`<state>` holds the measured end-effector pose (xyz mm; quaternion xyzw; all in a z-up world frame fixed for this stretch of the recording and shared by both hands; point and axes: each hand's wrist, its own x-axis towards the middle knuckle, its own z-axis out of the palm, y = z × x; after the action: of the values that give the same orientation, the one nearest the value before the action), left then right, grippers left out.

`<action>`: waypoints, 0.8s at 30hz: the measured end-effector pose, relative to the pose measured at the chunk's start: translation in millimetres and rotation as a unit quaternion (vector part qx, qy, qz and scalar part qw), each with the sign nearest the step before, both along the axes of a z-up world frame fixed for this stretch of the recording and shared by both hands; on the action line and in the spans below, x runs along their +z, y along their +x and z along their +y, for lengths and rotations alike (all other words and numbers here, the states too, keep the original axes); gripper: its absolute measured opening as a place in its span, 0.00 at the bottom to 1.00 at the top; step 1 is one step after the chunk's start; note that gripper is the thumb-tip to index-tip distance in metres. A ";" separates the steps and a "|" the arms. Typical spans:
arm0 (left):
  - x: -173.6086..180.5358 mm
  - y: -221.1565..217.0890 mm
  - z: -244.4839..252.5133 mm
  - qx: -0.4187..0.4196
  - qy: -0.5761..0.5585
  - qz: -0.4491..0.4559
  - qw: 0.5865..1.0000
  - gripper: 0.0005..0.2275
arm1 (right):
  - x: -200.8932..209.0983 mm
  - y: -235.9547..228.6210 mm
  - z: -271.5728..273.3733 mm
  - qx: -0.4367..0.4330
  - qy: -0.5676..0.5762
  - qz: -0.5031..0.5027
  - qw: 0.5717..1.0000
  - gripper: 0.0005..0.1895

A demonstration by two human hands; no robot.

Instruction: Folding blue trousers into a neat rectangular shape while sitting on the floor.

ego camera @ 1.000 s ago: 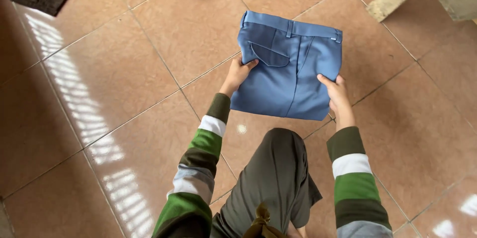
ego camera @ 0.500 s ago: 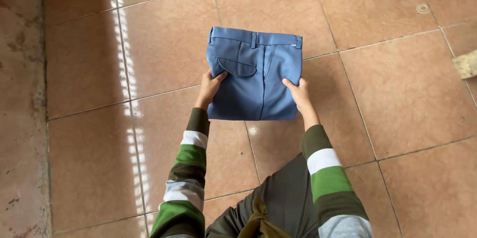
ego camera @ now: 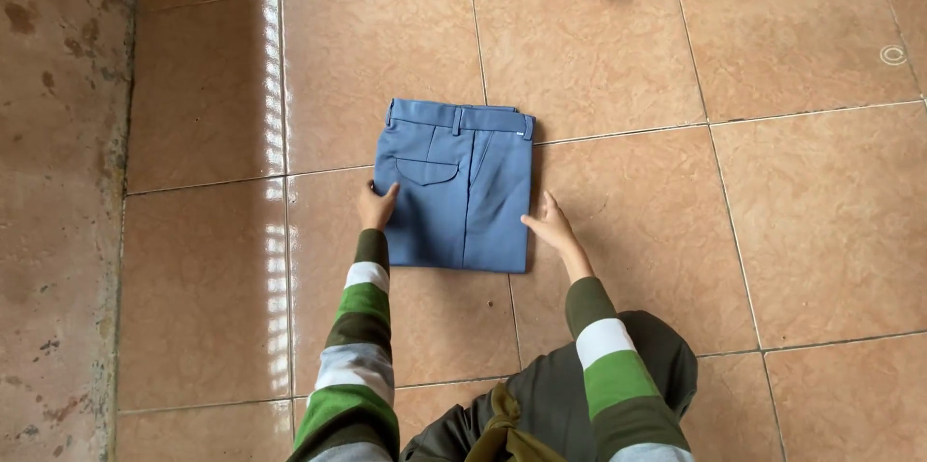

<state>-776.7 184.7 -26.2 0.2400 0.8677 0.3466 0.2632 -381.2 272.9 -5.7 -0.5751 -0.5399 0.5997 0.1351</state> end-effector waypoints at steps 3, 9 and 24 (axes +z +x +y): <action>-29.7 -10.4 -27.9 -0.028 -0.123 0.026 0.992 0.37 | -41.4 9.1 -12.6 0.120 0.008 -0.181 0.976 0.56; -28.8 16.7 -53.0 -0.003 -0.126 0.076 0.989 0.25 | -39.9 -19.1 -55.8 0.204 0.057 -0.299 0.930 0.54; 32.4 92.1 -62.5 -0.248 -0.016 0.341 0.907 0.33 | -14.0 -25.7 -67.2 -0.016 0.246 -0.177 0.953 0.31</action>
<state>-684.7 122.2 6.2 0.5467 0.8227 0.1528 0.0323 -406.9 205.6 -19.7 -0.6297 -0.6766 0.3341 0.1845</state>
